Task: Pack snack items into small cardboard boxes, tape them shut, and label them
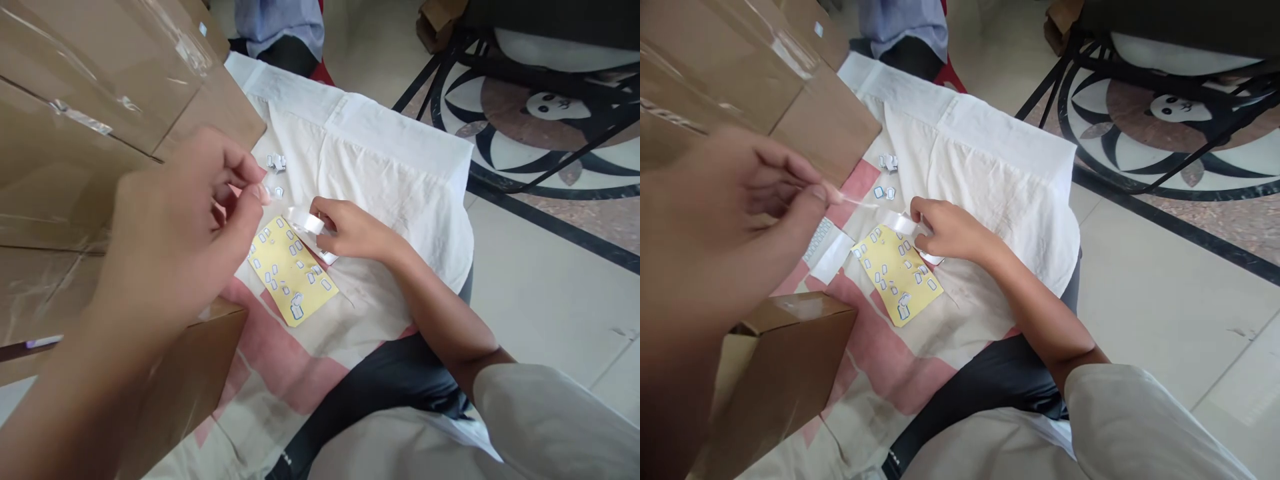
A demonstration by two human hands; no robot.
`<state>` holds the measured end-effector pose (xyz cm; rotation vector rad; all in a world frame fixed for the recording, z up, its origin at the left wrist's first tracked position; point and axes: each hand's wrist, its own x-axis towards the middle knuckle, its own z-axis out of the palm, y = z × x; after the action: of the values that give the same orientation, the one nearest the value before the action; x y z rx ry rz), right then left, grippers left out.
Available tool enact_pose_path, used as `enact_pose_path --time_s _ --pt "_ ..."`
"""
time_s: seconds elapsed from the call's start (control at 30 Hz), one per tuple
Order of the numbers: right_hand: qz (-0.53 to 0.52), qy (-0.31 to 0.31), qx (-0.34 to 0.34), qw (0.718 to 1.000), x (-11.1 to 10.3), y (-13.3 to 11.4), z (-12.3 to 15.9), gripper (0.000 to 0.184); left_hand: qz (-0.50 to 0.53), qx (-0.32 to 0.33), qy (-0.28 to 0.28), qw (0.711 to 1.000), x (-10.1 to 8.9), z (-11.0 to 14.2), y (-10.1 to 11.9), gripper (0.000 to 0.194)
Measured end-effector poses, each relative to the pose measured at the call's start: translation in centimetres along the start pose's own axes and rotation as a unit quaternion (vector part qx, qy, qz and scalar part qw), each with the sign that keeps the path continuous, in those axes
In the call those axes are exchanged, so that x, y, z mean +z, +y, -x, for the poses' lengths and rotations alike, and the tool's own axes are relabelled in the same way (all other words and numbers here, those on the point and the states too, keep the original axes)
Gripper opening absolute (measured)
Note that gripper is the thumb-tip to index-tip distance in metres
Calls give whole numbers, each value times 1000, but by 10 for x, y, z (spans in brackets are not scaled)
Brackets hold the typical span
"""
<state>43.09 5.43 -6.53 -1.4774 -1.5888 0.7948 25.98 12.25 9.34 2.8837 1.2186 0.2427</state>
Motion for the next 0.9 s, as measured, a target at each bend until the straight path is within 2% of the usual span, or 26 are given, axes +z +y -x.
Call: enact_pose_path --time_s 0.1,0.2,0.37,0.57,0.67,0.73,0.83,0.9 --pt "2 13 -28 1000 -1 -3 5 36 57 19 12 998 0 4 7 9" --pt "9 50 -45 998 5 -10 6 47 97 22 -16 995 5 8 11 7" --pt "65 76 -59 993 19 -18 2 29 99 9 -21 995 14 9 6 9" --pt "134 140 -30 981 21 -19 -4 43 115 -3 32 993 27 7 -2 15" --pt "178 132 -15 975 20 -23 -10 47 79 6 47 996 33 9 -4 19" --pt "207 118 -4 971 20 -28 -14 41 70 25 49 996 37 9 -8 22" --pt "245 106 20 963 21 -34 -22 33 102 46 54 992 42 5 -20 25" --pt "268 97 35 958 20 -36 -28 36 139 50 59 987 46 0 -32 26"
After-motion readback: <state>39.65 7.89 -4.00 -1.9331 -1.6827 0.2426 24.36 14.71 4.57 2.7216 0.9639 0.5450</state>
